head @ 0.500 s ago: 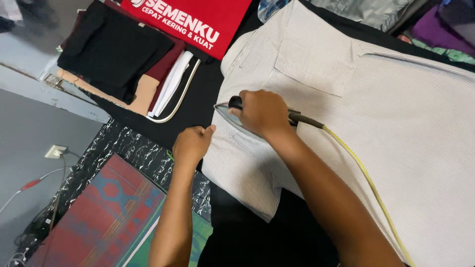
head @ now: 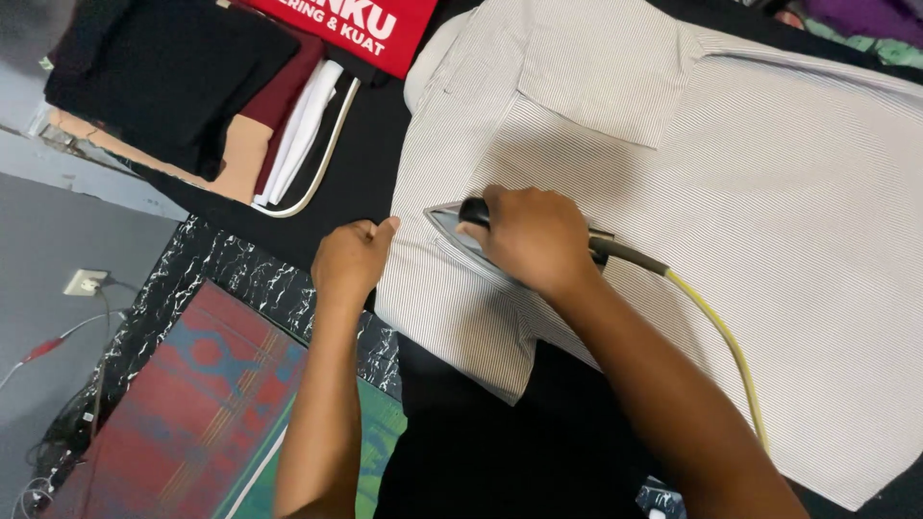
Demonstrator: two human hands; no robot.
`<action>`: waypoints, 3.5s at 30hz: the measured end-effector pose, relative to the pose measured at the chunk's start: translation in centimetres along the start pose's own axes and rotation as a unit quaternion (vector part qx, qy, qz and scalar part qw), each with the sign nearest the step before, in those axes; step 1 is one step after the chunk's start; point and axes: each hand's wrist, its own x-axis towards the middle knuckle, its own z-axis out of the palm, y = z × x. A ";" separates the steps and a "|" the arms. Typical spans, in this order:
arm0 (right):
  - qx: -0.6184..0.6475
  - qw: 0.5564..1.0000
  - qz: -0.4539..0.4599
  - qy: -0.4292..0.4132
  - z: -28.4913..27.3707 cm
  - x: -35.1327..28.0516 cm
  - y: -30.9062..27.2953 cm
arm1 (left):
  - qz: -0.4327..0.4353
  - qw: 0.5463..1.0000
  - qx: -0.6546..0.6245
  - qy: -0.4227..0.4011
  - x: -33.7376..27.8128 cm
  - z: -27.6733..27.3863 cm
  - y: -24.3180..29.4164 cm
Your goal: The person irons a white striped short-sleeved shirt on a black ironing board. They smooth the fabric with their hands and use a steam iron to press the front, collar, and sleeves. The person flips the shirt over to iron the back and continues smoothing the fabric.
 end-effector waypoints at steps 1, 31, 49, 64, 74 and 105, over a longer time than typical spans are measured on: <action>-0.003 1.000 -0.010 0.017 0.3 0.1 0.1 | -0.002 1.000 0.009 0.000 -0.1 0.0 0.0; -0.033 0.999 0.026 0.034 1.6 -3.3 0.1 | 0.001 0.993 -0.064 -0.100 -5.8 -0.9 -2.2; -0.041 0.995 -0.085 -0.010 1.3 0.3 -4.2 | -0.021 0.945 -0.311 -0.097 -9.7 7.3 -11.5; -0.042 0.988 -0.141 -0.049 2.0 -1.6 -5.8 | -0.101 0.868 -0.447 -0.192 -13.0 3.6 -13.6; -0.034 0.976 -0.203 -0.067 3.4 -2.7 -6.8 | -0.152 0.836 -0.501 -0.164 -14.2 7.7 -19.3; -0.075 0.956 -0.267 -0.091 4.9 -4.6 -8.5 | -0.102 0.848 -0.503 -0.131 -15.8 9.0 -20.5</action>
